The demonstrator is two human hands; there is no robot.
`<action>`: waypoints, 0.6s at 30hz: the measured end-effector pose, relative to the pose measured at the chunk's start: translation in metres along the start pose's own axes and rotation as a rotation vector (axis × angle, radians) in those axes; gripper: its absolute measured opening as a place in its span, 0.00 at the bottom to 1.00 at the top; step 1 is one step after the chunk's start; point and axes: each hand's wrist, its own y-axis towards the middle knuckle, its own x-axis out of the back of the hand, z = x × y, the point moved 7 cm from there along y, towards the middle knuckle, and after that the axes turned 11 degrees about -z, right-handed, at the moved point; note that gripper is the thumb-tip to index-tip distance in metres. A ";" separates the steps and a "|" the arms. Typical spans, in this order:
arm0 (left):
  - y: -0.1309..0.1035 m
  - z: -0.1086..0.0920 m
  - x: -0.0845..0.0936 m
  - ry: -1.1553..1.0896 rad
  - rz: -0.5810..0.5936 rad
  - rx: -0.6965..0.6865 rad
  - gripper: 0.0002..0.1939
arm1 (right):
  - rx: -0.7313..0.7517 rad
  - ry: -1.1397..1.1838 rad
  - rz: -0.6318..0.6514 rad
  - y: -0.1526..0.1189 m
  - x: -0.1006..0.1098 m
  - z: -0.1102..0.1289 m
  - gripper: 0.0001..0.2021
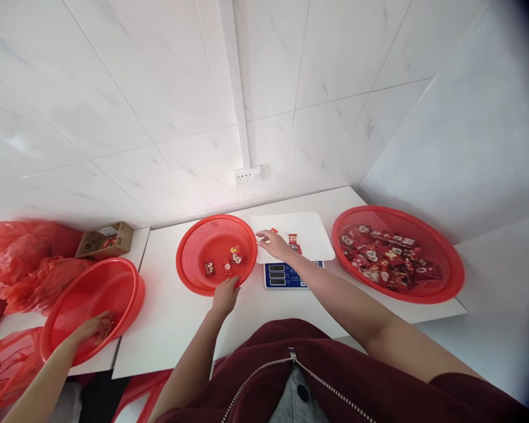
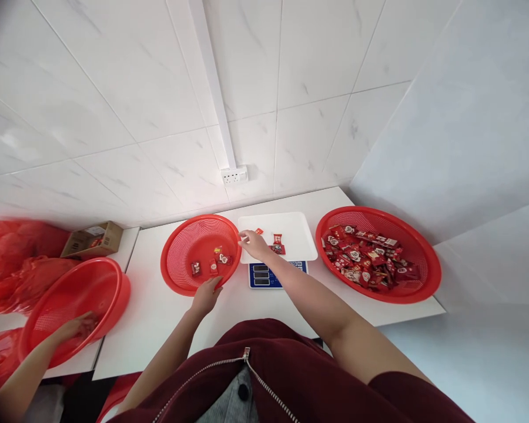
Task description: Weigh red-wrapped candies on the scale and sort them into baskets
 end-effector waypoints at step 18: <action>0.001 0.001 -0.004 0.008 -0.046 -0.027 0.18 | -0.302 -0.421 0.222 -0.024 0.012 -0.084 0.10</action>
